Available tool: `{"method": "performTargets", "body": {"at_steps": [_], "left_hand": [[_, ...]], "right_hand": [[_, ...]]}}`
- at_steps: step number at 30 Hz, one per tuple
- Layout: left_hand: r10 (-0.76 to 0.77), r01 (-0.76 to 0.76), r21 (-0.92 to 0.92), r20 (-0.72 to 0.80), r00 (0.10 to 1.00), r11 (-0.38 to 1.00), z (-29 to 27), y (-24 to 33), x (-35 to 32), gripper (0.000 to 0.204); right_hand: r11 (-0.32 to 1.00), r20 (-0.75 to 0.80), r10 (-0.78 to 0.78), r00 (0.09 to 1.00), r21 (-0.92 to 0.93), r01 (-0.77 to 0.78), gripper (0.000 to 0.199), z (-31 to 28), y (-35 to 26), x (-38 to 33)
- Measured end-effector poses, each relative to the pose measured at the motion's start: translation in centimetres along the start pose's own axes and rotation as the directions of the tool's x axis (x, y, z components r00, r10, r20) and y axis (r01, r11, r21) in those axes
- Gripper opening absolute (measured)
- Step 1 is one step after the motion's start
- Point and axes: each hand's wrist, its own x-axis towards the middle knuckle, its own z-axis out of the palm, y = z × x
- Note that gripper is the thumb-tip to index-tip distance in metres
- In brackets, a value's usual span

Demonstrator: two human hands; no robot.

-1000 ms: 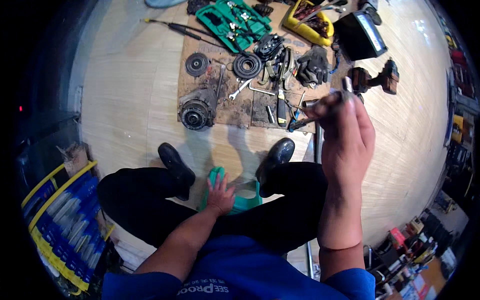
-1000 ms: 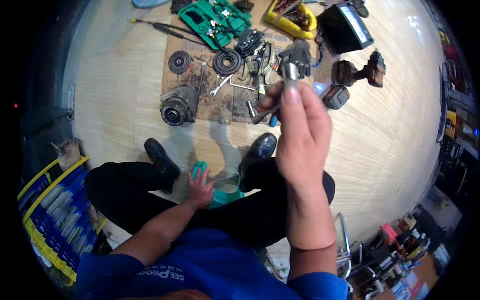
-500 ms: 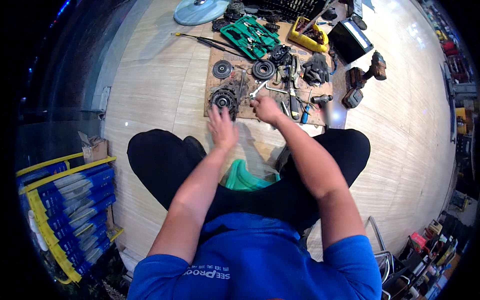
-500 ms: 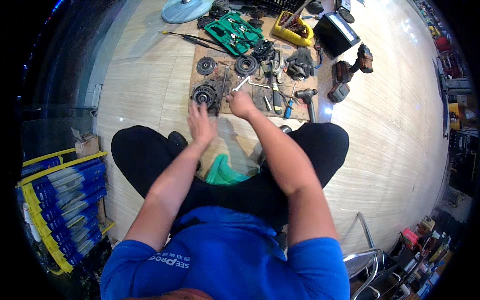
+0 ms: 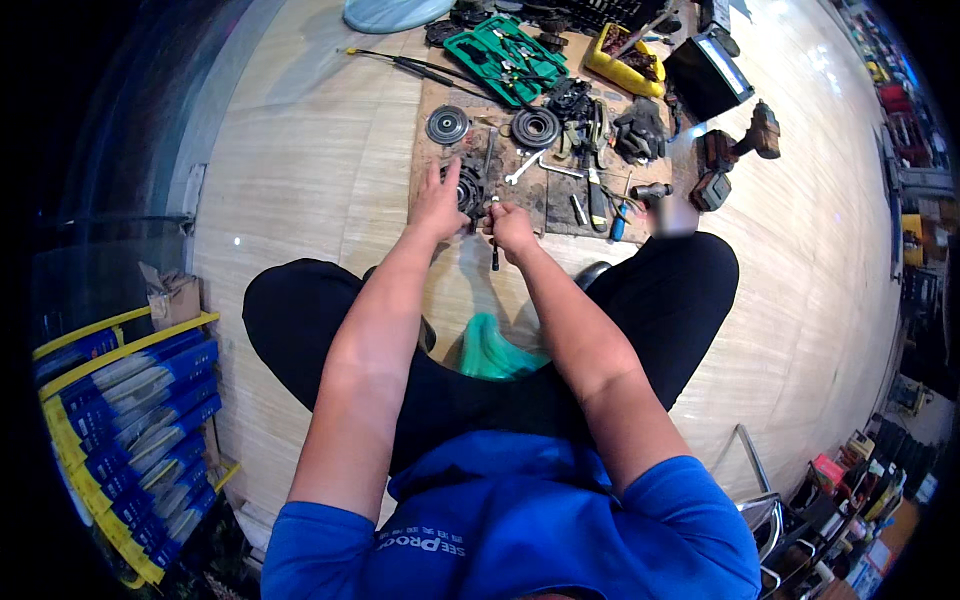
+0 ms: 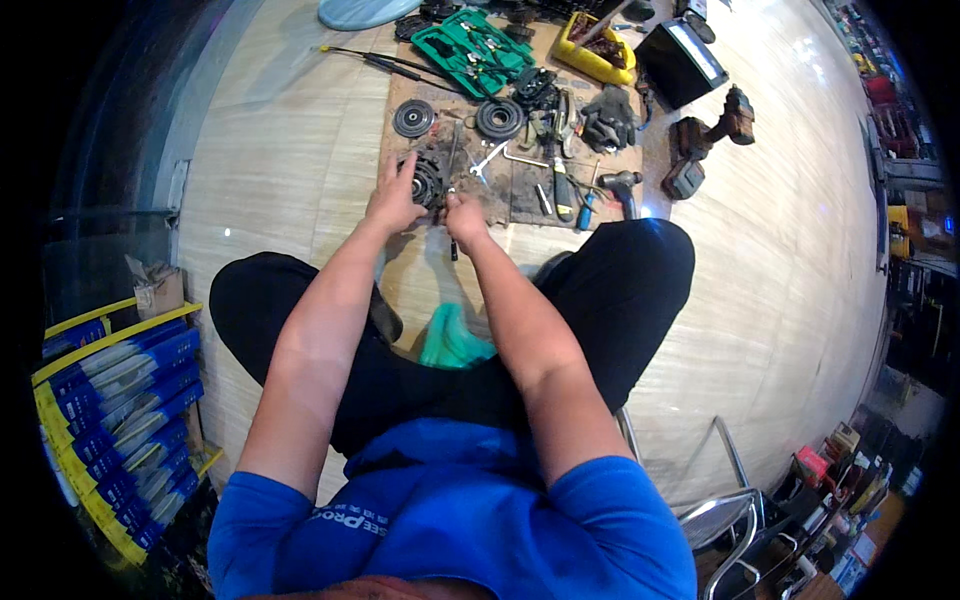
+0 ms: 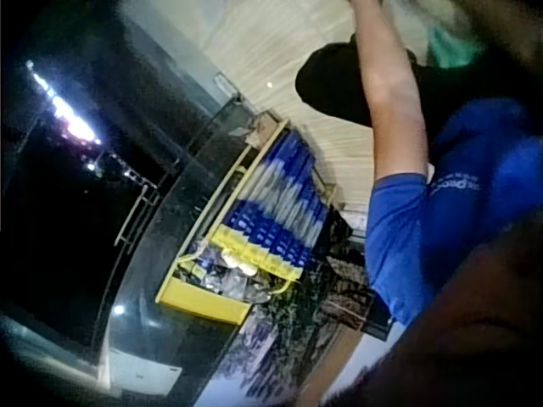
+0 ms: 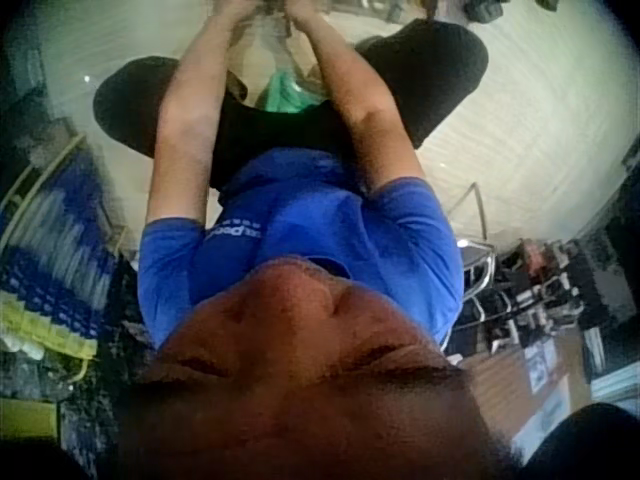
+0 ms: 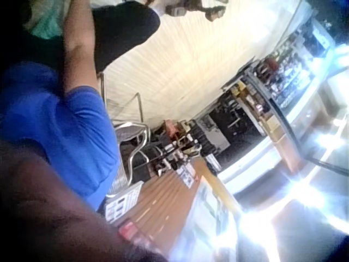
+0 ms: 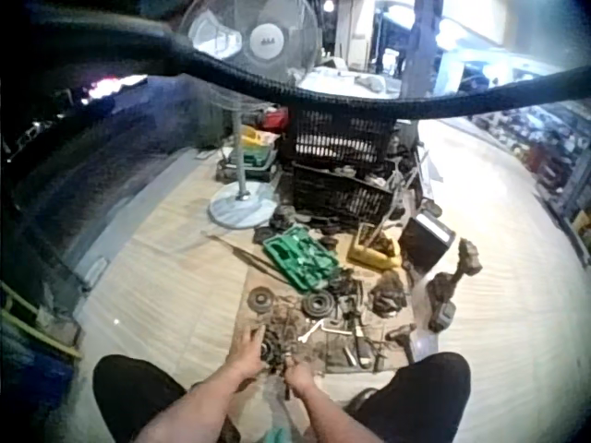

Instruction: The person disassembles a car alternator using a wrench and a screwdriver. They remove fasteners and handle internal components like a housing and a bearing.

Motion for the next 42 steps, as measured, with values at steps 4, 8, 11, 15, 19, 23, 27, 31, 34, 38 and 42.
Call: {"method": "performTargets", "body": {"at_steps": [4,8,11,15,19,23,27,31,34,38,42], "left_hand": [[-0.030,0.031,-0.011,0.061,0.998,0.999,0.8,-0.7,0.2,0.108],[-0.038,0.036,0.062,0.040,0.998,0.997,1.1,0.2,0.4,0.107],[-0.080,0.080,0.127,-0.010,0.997,0.989,1.4,0.8,-0.1,0.102],[-0.093,0.095,0.060,-0.029,0.995,0.994,2.3,0.0,0.7,0.095],[-0.095,0.094,0.054,0.027,0.995,0.994,1.8,0.2,1.1,0.090],[-0.134,0.130,0.056,0.080,0.988,0.990,1.7,0.6,1.7,0.087],[-0.130,0.126,0.070,0.063,0.989,0.990,2.3,0.2,1.7,0.087],[-0.109,0.104,0.087,0.059,0.992,0.991,2.1,0.1,1.3,0.089],[-0.094,0.087,0.119,0.053,0.994,0.989,1.4,1.2,1.5,0.089],[-0.092,0.088,0.070,0.049,0.995,0.994,2.3,0.3,1.6,0.081],[-0.109,0.106,0.060,0.056,0.992,0.993,2.5,0.3,1.6,0.076]], "right_hand": [[0.994,0.031,0.081,0.996,0.077,-0.083,0.024,1.3,0.1,0.4],[0.984,-0.032,0.032,0.999,0.179,-0.026,0.024,1.4,1.3,1.3],[0.974,-0.048,0.028,0.998,0.227,-0.016,0.024,1.8,1.4,1.2],[0.956,-0.027,0.078,0.997,0.286,-0.067,0.025,2.5,1.1,0.8],[0.972,-0.041,0.049,0.998,0.232,-0.038,0.026,2.6,1.4,1.5],[0.968,-0.058,0.037,0.998,0.249,-0.021,0.026,2.9,1.5,2.3],[0.982,-0.044,0.017,0.999,0.187,-0.009,0.027,2.9,1.3,2.1],[0.994,0.002,-0.005,1.000,0.109,0.005,0.028,2.7,1.5,1.9],[0.995,0.015,-0.076,0.997,0.070,0.075,0.030,2.2,2.8,2.9],[0.990,0.035,-0.144,0.989,0.007,0.144,0.031,2.1,4.1,3.6],[0.992,0.052,-0.123,0.991,0.009,0.123,0.033,1.9,4.5,3.9]]}}
